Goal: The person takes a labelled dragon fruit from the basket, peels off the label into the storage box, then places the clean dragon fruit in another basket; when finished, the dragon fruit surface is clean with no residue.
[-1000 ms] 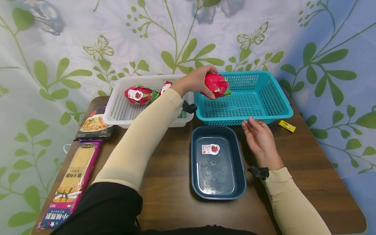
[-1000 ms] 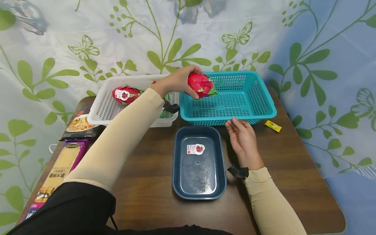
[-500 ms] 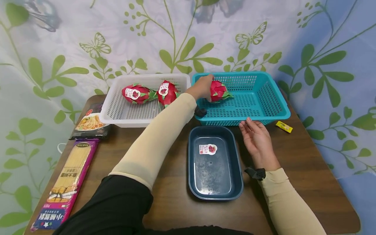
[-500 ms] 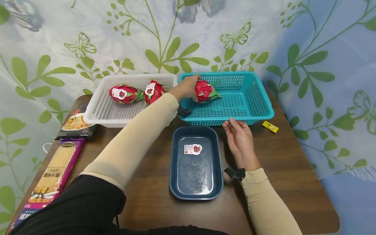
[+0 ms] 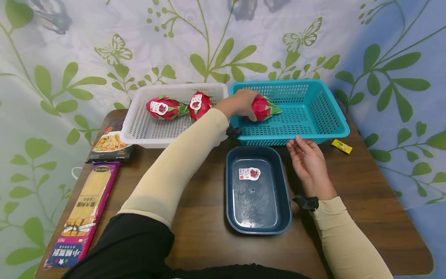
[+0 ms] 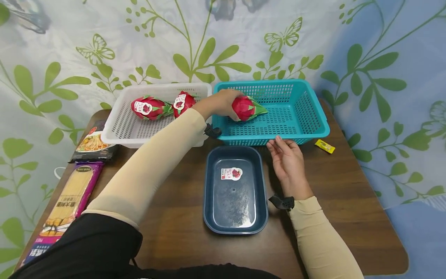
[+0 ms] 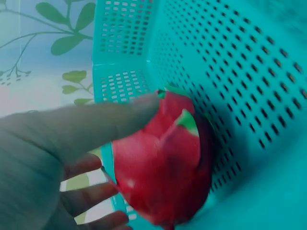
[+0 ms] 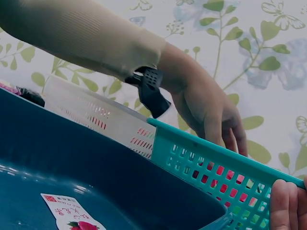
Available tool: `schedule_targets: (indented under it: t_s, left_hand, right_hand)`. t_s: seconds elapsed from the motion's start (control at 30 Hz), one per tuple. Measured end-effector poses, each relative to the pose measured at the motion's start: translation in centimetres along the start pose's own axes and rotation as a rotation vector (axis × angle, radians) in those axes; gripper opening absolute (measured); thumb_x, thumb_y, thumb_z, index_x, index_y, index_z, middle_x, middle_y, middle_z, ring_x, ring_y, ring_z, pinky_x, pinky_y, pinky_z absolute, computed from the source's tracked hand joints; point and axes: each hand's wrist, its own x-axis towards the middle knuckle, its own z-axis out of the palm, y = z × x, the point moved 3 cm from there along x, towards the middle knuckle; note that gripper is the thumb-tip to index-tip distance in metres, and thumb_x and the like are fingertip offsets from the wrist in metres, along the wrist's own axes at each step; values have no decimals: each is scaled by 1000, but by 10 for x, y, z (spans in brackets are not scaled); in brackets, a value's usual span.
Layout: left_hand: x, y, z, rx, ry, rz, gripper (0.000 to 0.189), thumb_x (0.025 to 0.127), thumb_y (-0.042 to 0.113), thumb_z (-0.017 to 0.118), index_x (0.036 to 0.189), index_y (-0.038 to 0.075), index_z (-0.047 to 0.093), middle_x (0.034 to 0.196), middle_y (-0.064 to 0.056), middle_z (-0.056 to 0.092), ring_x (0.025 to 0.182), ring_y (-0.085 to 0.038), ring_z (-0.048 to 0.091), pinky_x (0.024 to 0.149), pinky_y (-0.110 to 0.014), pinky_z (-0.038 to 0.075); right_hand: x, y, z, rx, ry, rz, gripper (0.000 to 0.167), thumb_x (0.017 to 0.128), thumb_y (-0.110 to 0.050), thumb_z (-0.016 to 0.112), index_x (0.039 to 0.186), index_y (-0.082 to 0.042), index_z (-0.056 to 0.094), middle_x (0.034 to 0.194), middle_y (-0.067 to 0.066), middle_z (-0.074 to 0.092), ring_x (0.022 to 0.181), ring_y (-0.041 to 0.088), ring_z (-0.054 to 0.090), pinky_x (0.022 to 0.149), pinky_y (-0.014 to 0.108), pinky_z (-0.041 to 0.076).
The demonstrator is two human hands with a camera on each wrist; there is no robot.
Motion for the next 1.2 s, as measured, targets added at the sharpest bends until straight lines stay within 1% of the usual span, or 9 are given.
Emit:
schedule_targets:
  t_s: [0.17, 0.27, 0.37, 0.5, 0.67, 0.83, 0.93, 1.03, 1.2]
  left_hand:
    - [-14, -4, -4, -26, -4, 11, 100, 88, 35, 88, 166, 12, 29, 159, -8, 43, 143, -25, 37, 100, -33, 51]
    - [-36, -6, -8, -91, 50, 77, 101, 90, 38, 85, 167, 12, 26, 162, -9, 39, 144, -24, 36, 99, -32, 52]
    - [-74, -6, -11, -204, 161, 172, 96, 90, 37, 85, 165, 12, 31, 160, -8, 41, 143, -23, 39, 96, -32, 54]
    - [-145, -15, -5, -344, 374, 229, 84, 92, 35, 84, 160, 10, 42, 157, -6, 48, 139, -23, 48, 99, -38, 54]
    - [-227, -46, 23, -677, 583, 195, 50, 97, 22, 79, 142, 7, 61, 139, -5, 64, 124, -21, 60, 100, -40, 54]
    - [-278, -83, 70, -1239, 569, -53, 17, 104, 14, 69, 118, 5, 72, 116, -8, 72, 107, -24, 66, 89, -34, 57]
    - [-293, -106, 95, -1634, 577, -242, 14, 108, 13, 61, 103, 5, 71, 104, -9, 71, 99, -24, 63, 86, -33, 55]
    - [-296, -124, 108, -1893, 625, -354, 14, 111, 16, 55, 103, 6, 62, 103, -7, 63, 99, -22, 56, 88, -33, 51]
    - [-283, -137, 107, -2113, 744, -325, 20, 110, 20, 56, 121, 8, 44, 114, -8, 50, 104, -21, 50, 98, -33, 47]
  right_hand:
    - [1, 0, 1, 4, -3, -3, 20, 97, 5, 72, 102, 2, 52, 105, 17, 61, 95, 25, 67, 88, 34, 59]
    - [1, 0, 2, 8, 0, 7, 20, 97, 6, 71, 101, 2, 51, 104, 17, 60, 94, 25, 67, 87, 33, 60]
    - [2, 1, 4, -1, 2, 9, 21, 97, 5, 71, 101, 2, 51, 104, 17, 60, 93, 25, 67, 87, 33, 60]
    - [0, 2, 5, -17, 6, 23, 21, 97, 4, 71, 101, 1, 51, 107, 16, 59, 94, 24, 66, 88, 32, 59]
    - [-2, 2, 3, 0, 17, 27, 21, 97, 5, 71, 99, 0, 51, 109, 16, 58, 94, 25, 66, 88, 32, 59]
    - [-5, 1, 0, 0, 13, 26, 21, 97, 5, 70, 100, 0, 50, 111, 17, 58, 94, 25, 67, 88, 32, 59]
    - [-6, 2, 0, -4, -1, 25, 20, 97, 5, 70, 101, 1, 51, 110, 17, 58, 95, 24, 67, 89, 32, 59]
    - [-6, 1, 0, -4, 8, 15, 20, 97, 5, 71, 99, 0, 52, 108, 17, 59, 94, 24, 68, 89, 32, 59]
    - [-4, 0, 2, 4, -1, 8, 19, 98, 5, 69, 100, 0, 51, 106, 16, 60, 93, 24, 68, 89, 32, 59]
